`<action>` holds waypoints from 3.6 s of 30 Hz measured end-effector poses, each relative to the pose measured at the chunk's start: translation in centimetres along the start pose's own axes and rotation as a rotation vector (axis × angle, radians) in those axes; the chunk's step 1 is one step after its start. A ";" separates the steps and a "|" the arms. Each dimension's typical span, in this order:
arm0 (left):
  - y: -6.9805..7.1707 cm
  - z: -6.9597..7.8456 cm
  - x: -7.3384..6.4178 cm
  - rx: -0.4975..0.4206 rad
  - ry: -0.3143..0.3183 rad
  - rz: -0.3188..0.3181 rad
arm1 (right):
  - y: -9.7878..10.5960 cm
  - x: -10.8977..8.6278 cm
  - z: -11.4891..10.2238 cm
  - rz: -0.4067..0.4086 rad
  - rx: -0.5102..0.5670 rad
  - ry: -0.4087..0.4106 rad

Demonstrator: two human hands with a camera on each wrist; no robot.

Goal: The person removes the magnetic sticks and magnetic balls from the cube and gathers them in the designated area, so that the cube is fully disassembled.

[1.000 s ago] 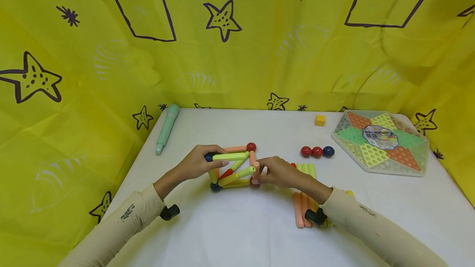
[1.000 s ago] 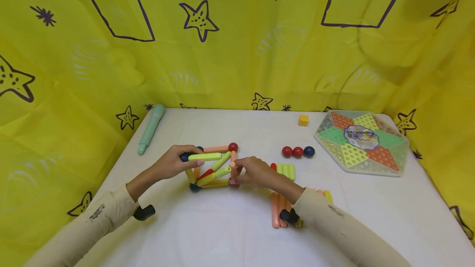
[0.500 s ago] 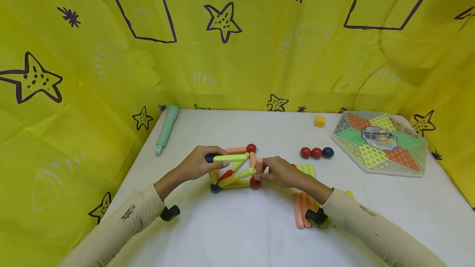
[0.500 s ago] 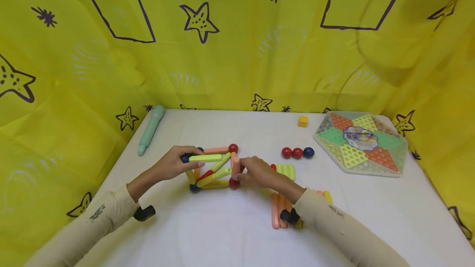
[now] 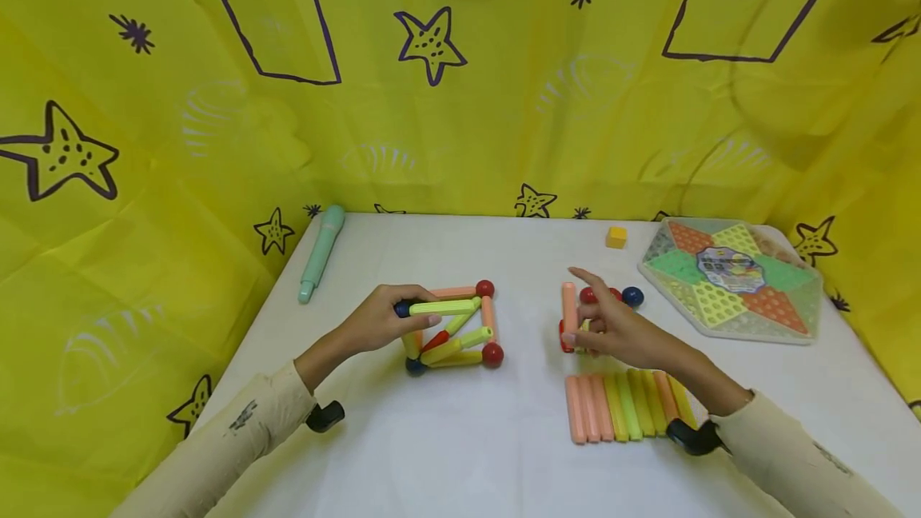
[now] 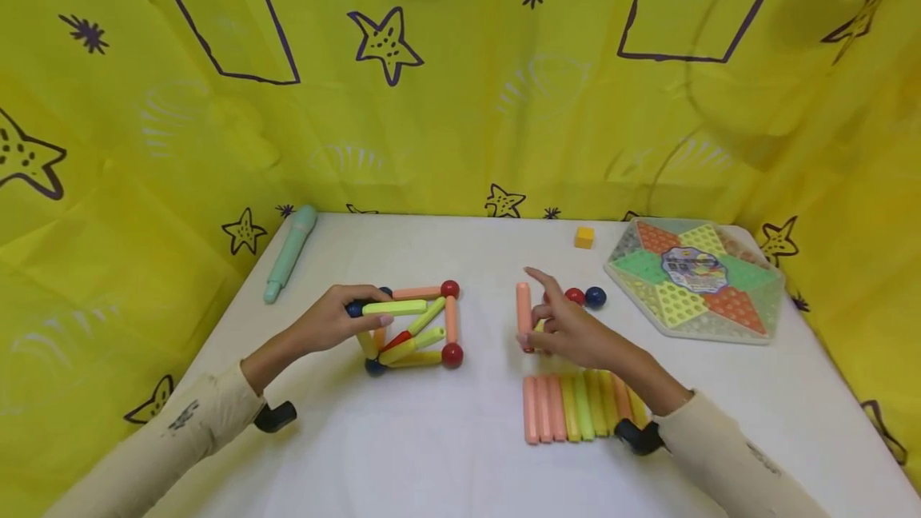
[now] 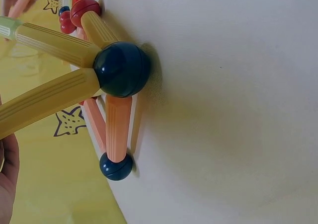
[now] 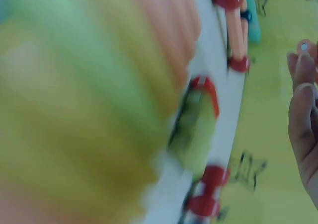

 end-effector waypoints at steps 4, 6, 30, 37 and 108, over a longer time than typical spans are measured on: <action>0.1 -0.1 0.0 0.011 -0.002 0.006 | 2.4 -3.8 1.6 0.006 0.003 -0.016; 0.2 -0.1 -0.1 0.015 0.003 0.007 | 3.4 -5.6 2.9 0.020 -0.006 -0.060; -0.3 0.3 0.0 0.011 0.006 -0.007 | 4.7 -13.7 8.8 0.106 -0.344 -0.255; -0.2 0.1 -0.1 0.019 -0.004 -0.004 | 5.1 -14.2 7.8 0.173 -0.374 -0.251; -0.1 -0.1 -0.2 -0.025 0.011 0.008 | -6.8 5.8 -2.9 0.083 0.130 -0.018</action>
Point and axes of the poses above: each hand's wrist, its own x-axis towards the middle knuckle, its own y-axis out of the back of the hand, z = x × y, the point moved 6 cm from there along x, towards the middle knuckle, and after that the axes turned 2 degrees about z, right-handed, at the moved point
